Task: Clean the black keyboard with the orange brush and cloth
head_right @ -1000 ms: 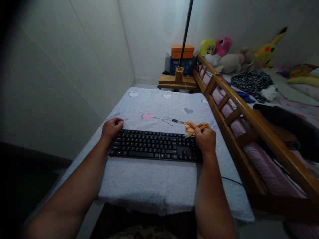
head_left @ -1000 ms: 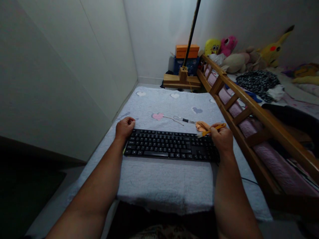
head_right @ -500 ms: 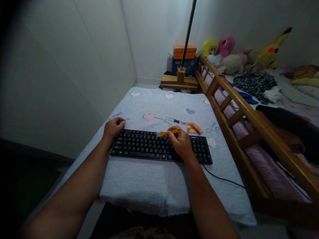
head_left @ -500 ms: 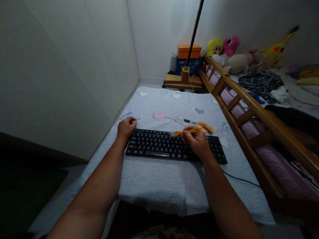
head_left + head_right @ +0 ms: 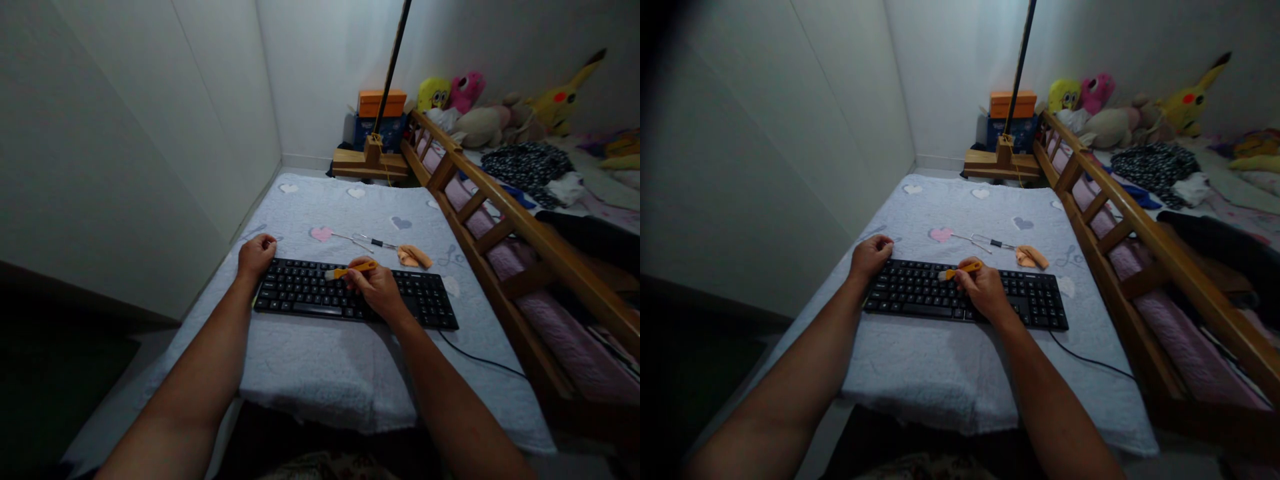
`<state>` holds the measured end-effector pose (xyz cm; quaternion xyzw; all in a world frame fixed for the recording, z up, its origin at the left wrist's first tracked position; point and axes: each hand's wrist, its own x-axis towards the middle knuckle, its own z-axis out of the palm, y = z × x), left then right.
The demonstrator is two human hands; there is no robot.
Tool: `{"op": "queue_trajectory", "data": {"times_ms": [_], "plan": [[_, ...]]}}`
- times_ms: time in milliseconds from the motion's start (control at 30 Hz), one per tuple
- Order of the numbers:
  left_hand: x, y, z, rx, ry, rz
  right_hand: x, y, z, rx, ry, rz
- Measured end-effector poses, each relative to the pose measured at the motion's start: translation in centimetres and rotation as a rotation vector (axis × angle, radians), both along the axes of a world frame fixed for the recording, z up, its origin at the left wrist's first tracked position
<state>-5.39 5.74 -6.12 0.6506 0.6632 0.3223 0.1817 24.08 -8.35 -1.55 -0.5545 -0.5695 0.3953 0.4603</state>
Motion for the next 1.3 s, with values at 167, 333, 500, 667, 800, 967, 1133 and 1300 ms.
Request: {"op": "queue_trajectory", "data": {"times_ms": [167,333,500,667,800,967,1133,1300], "plan": [[-0.1,0.1,-0.1,0.007,0.008,-0.013,1.2,0.0,0.2,0.060,-0.156,-0.069],[-0.2,0.3,-0.4,0.003,0.002,-0.015,2.5,-0.1,0.3,0.109,-0.251,-0.168],[-0.3,0.3,-0.4,0.005,-0.002,-0.015,2.7,-0.3,0.5,0.121,-0.176,-0.220],[-0.2,0.2,-0.3,0.012,-0.008,-0.014,1.7,-0.5,0.1,0.051,-0.001,-0.117],[-0.1,0.1,-0.2,0.017,-0.011,-0.007,1.5,-0.4,-0.3,0.060,-0.065,-0.085],[-0.2,0.2,-0.4,0.019,-0.014,-0.013,2.7,-0.2,-0.1,0.126,-0.226,-0.186],[-0.4,0.2,-0.6,0.016,-0.008,-0.014,4.0,-0.2,0.3,0.198,-0.284,-0.292],[-0.3,0.2,-0.6,0.014,-0.001,-0.012,3.8,-0.5,0.4,0.156,-0.122,-0.303]]}}
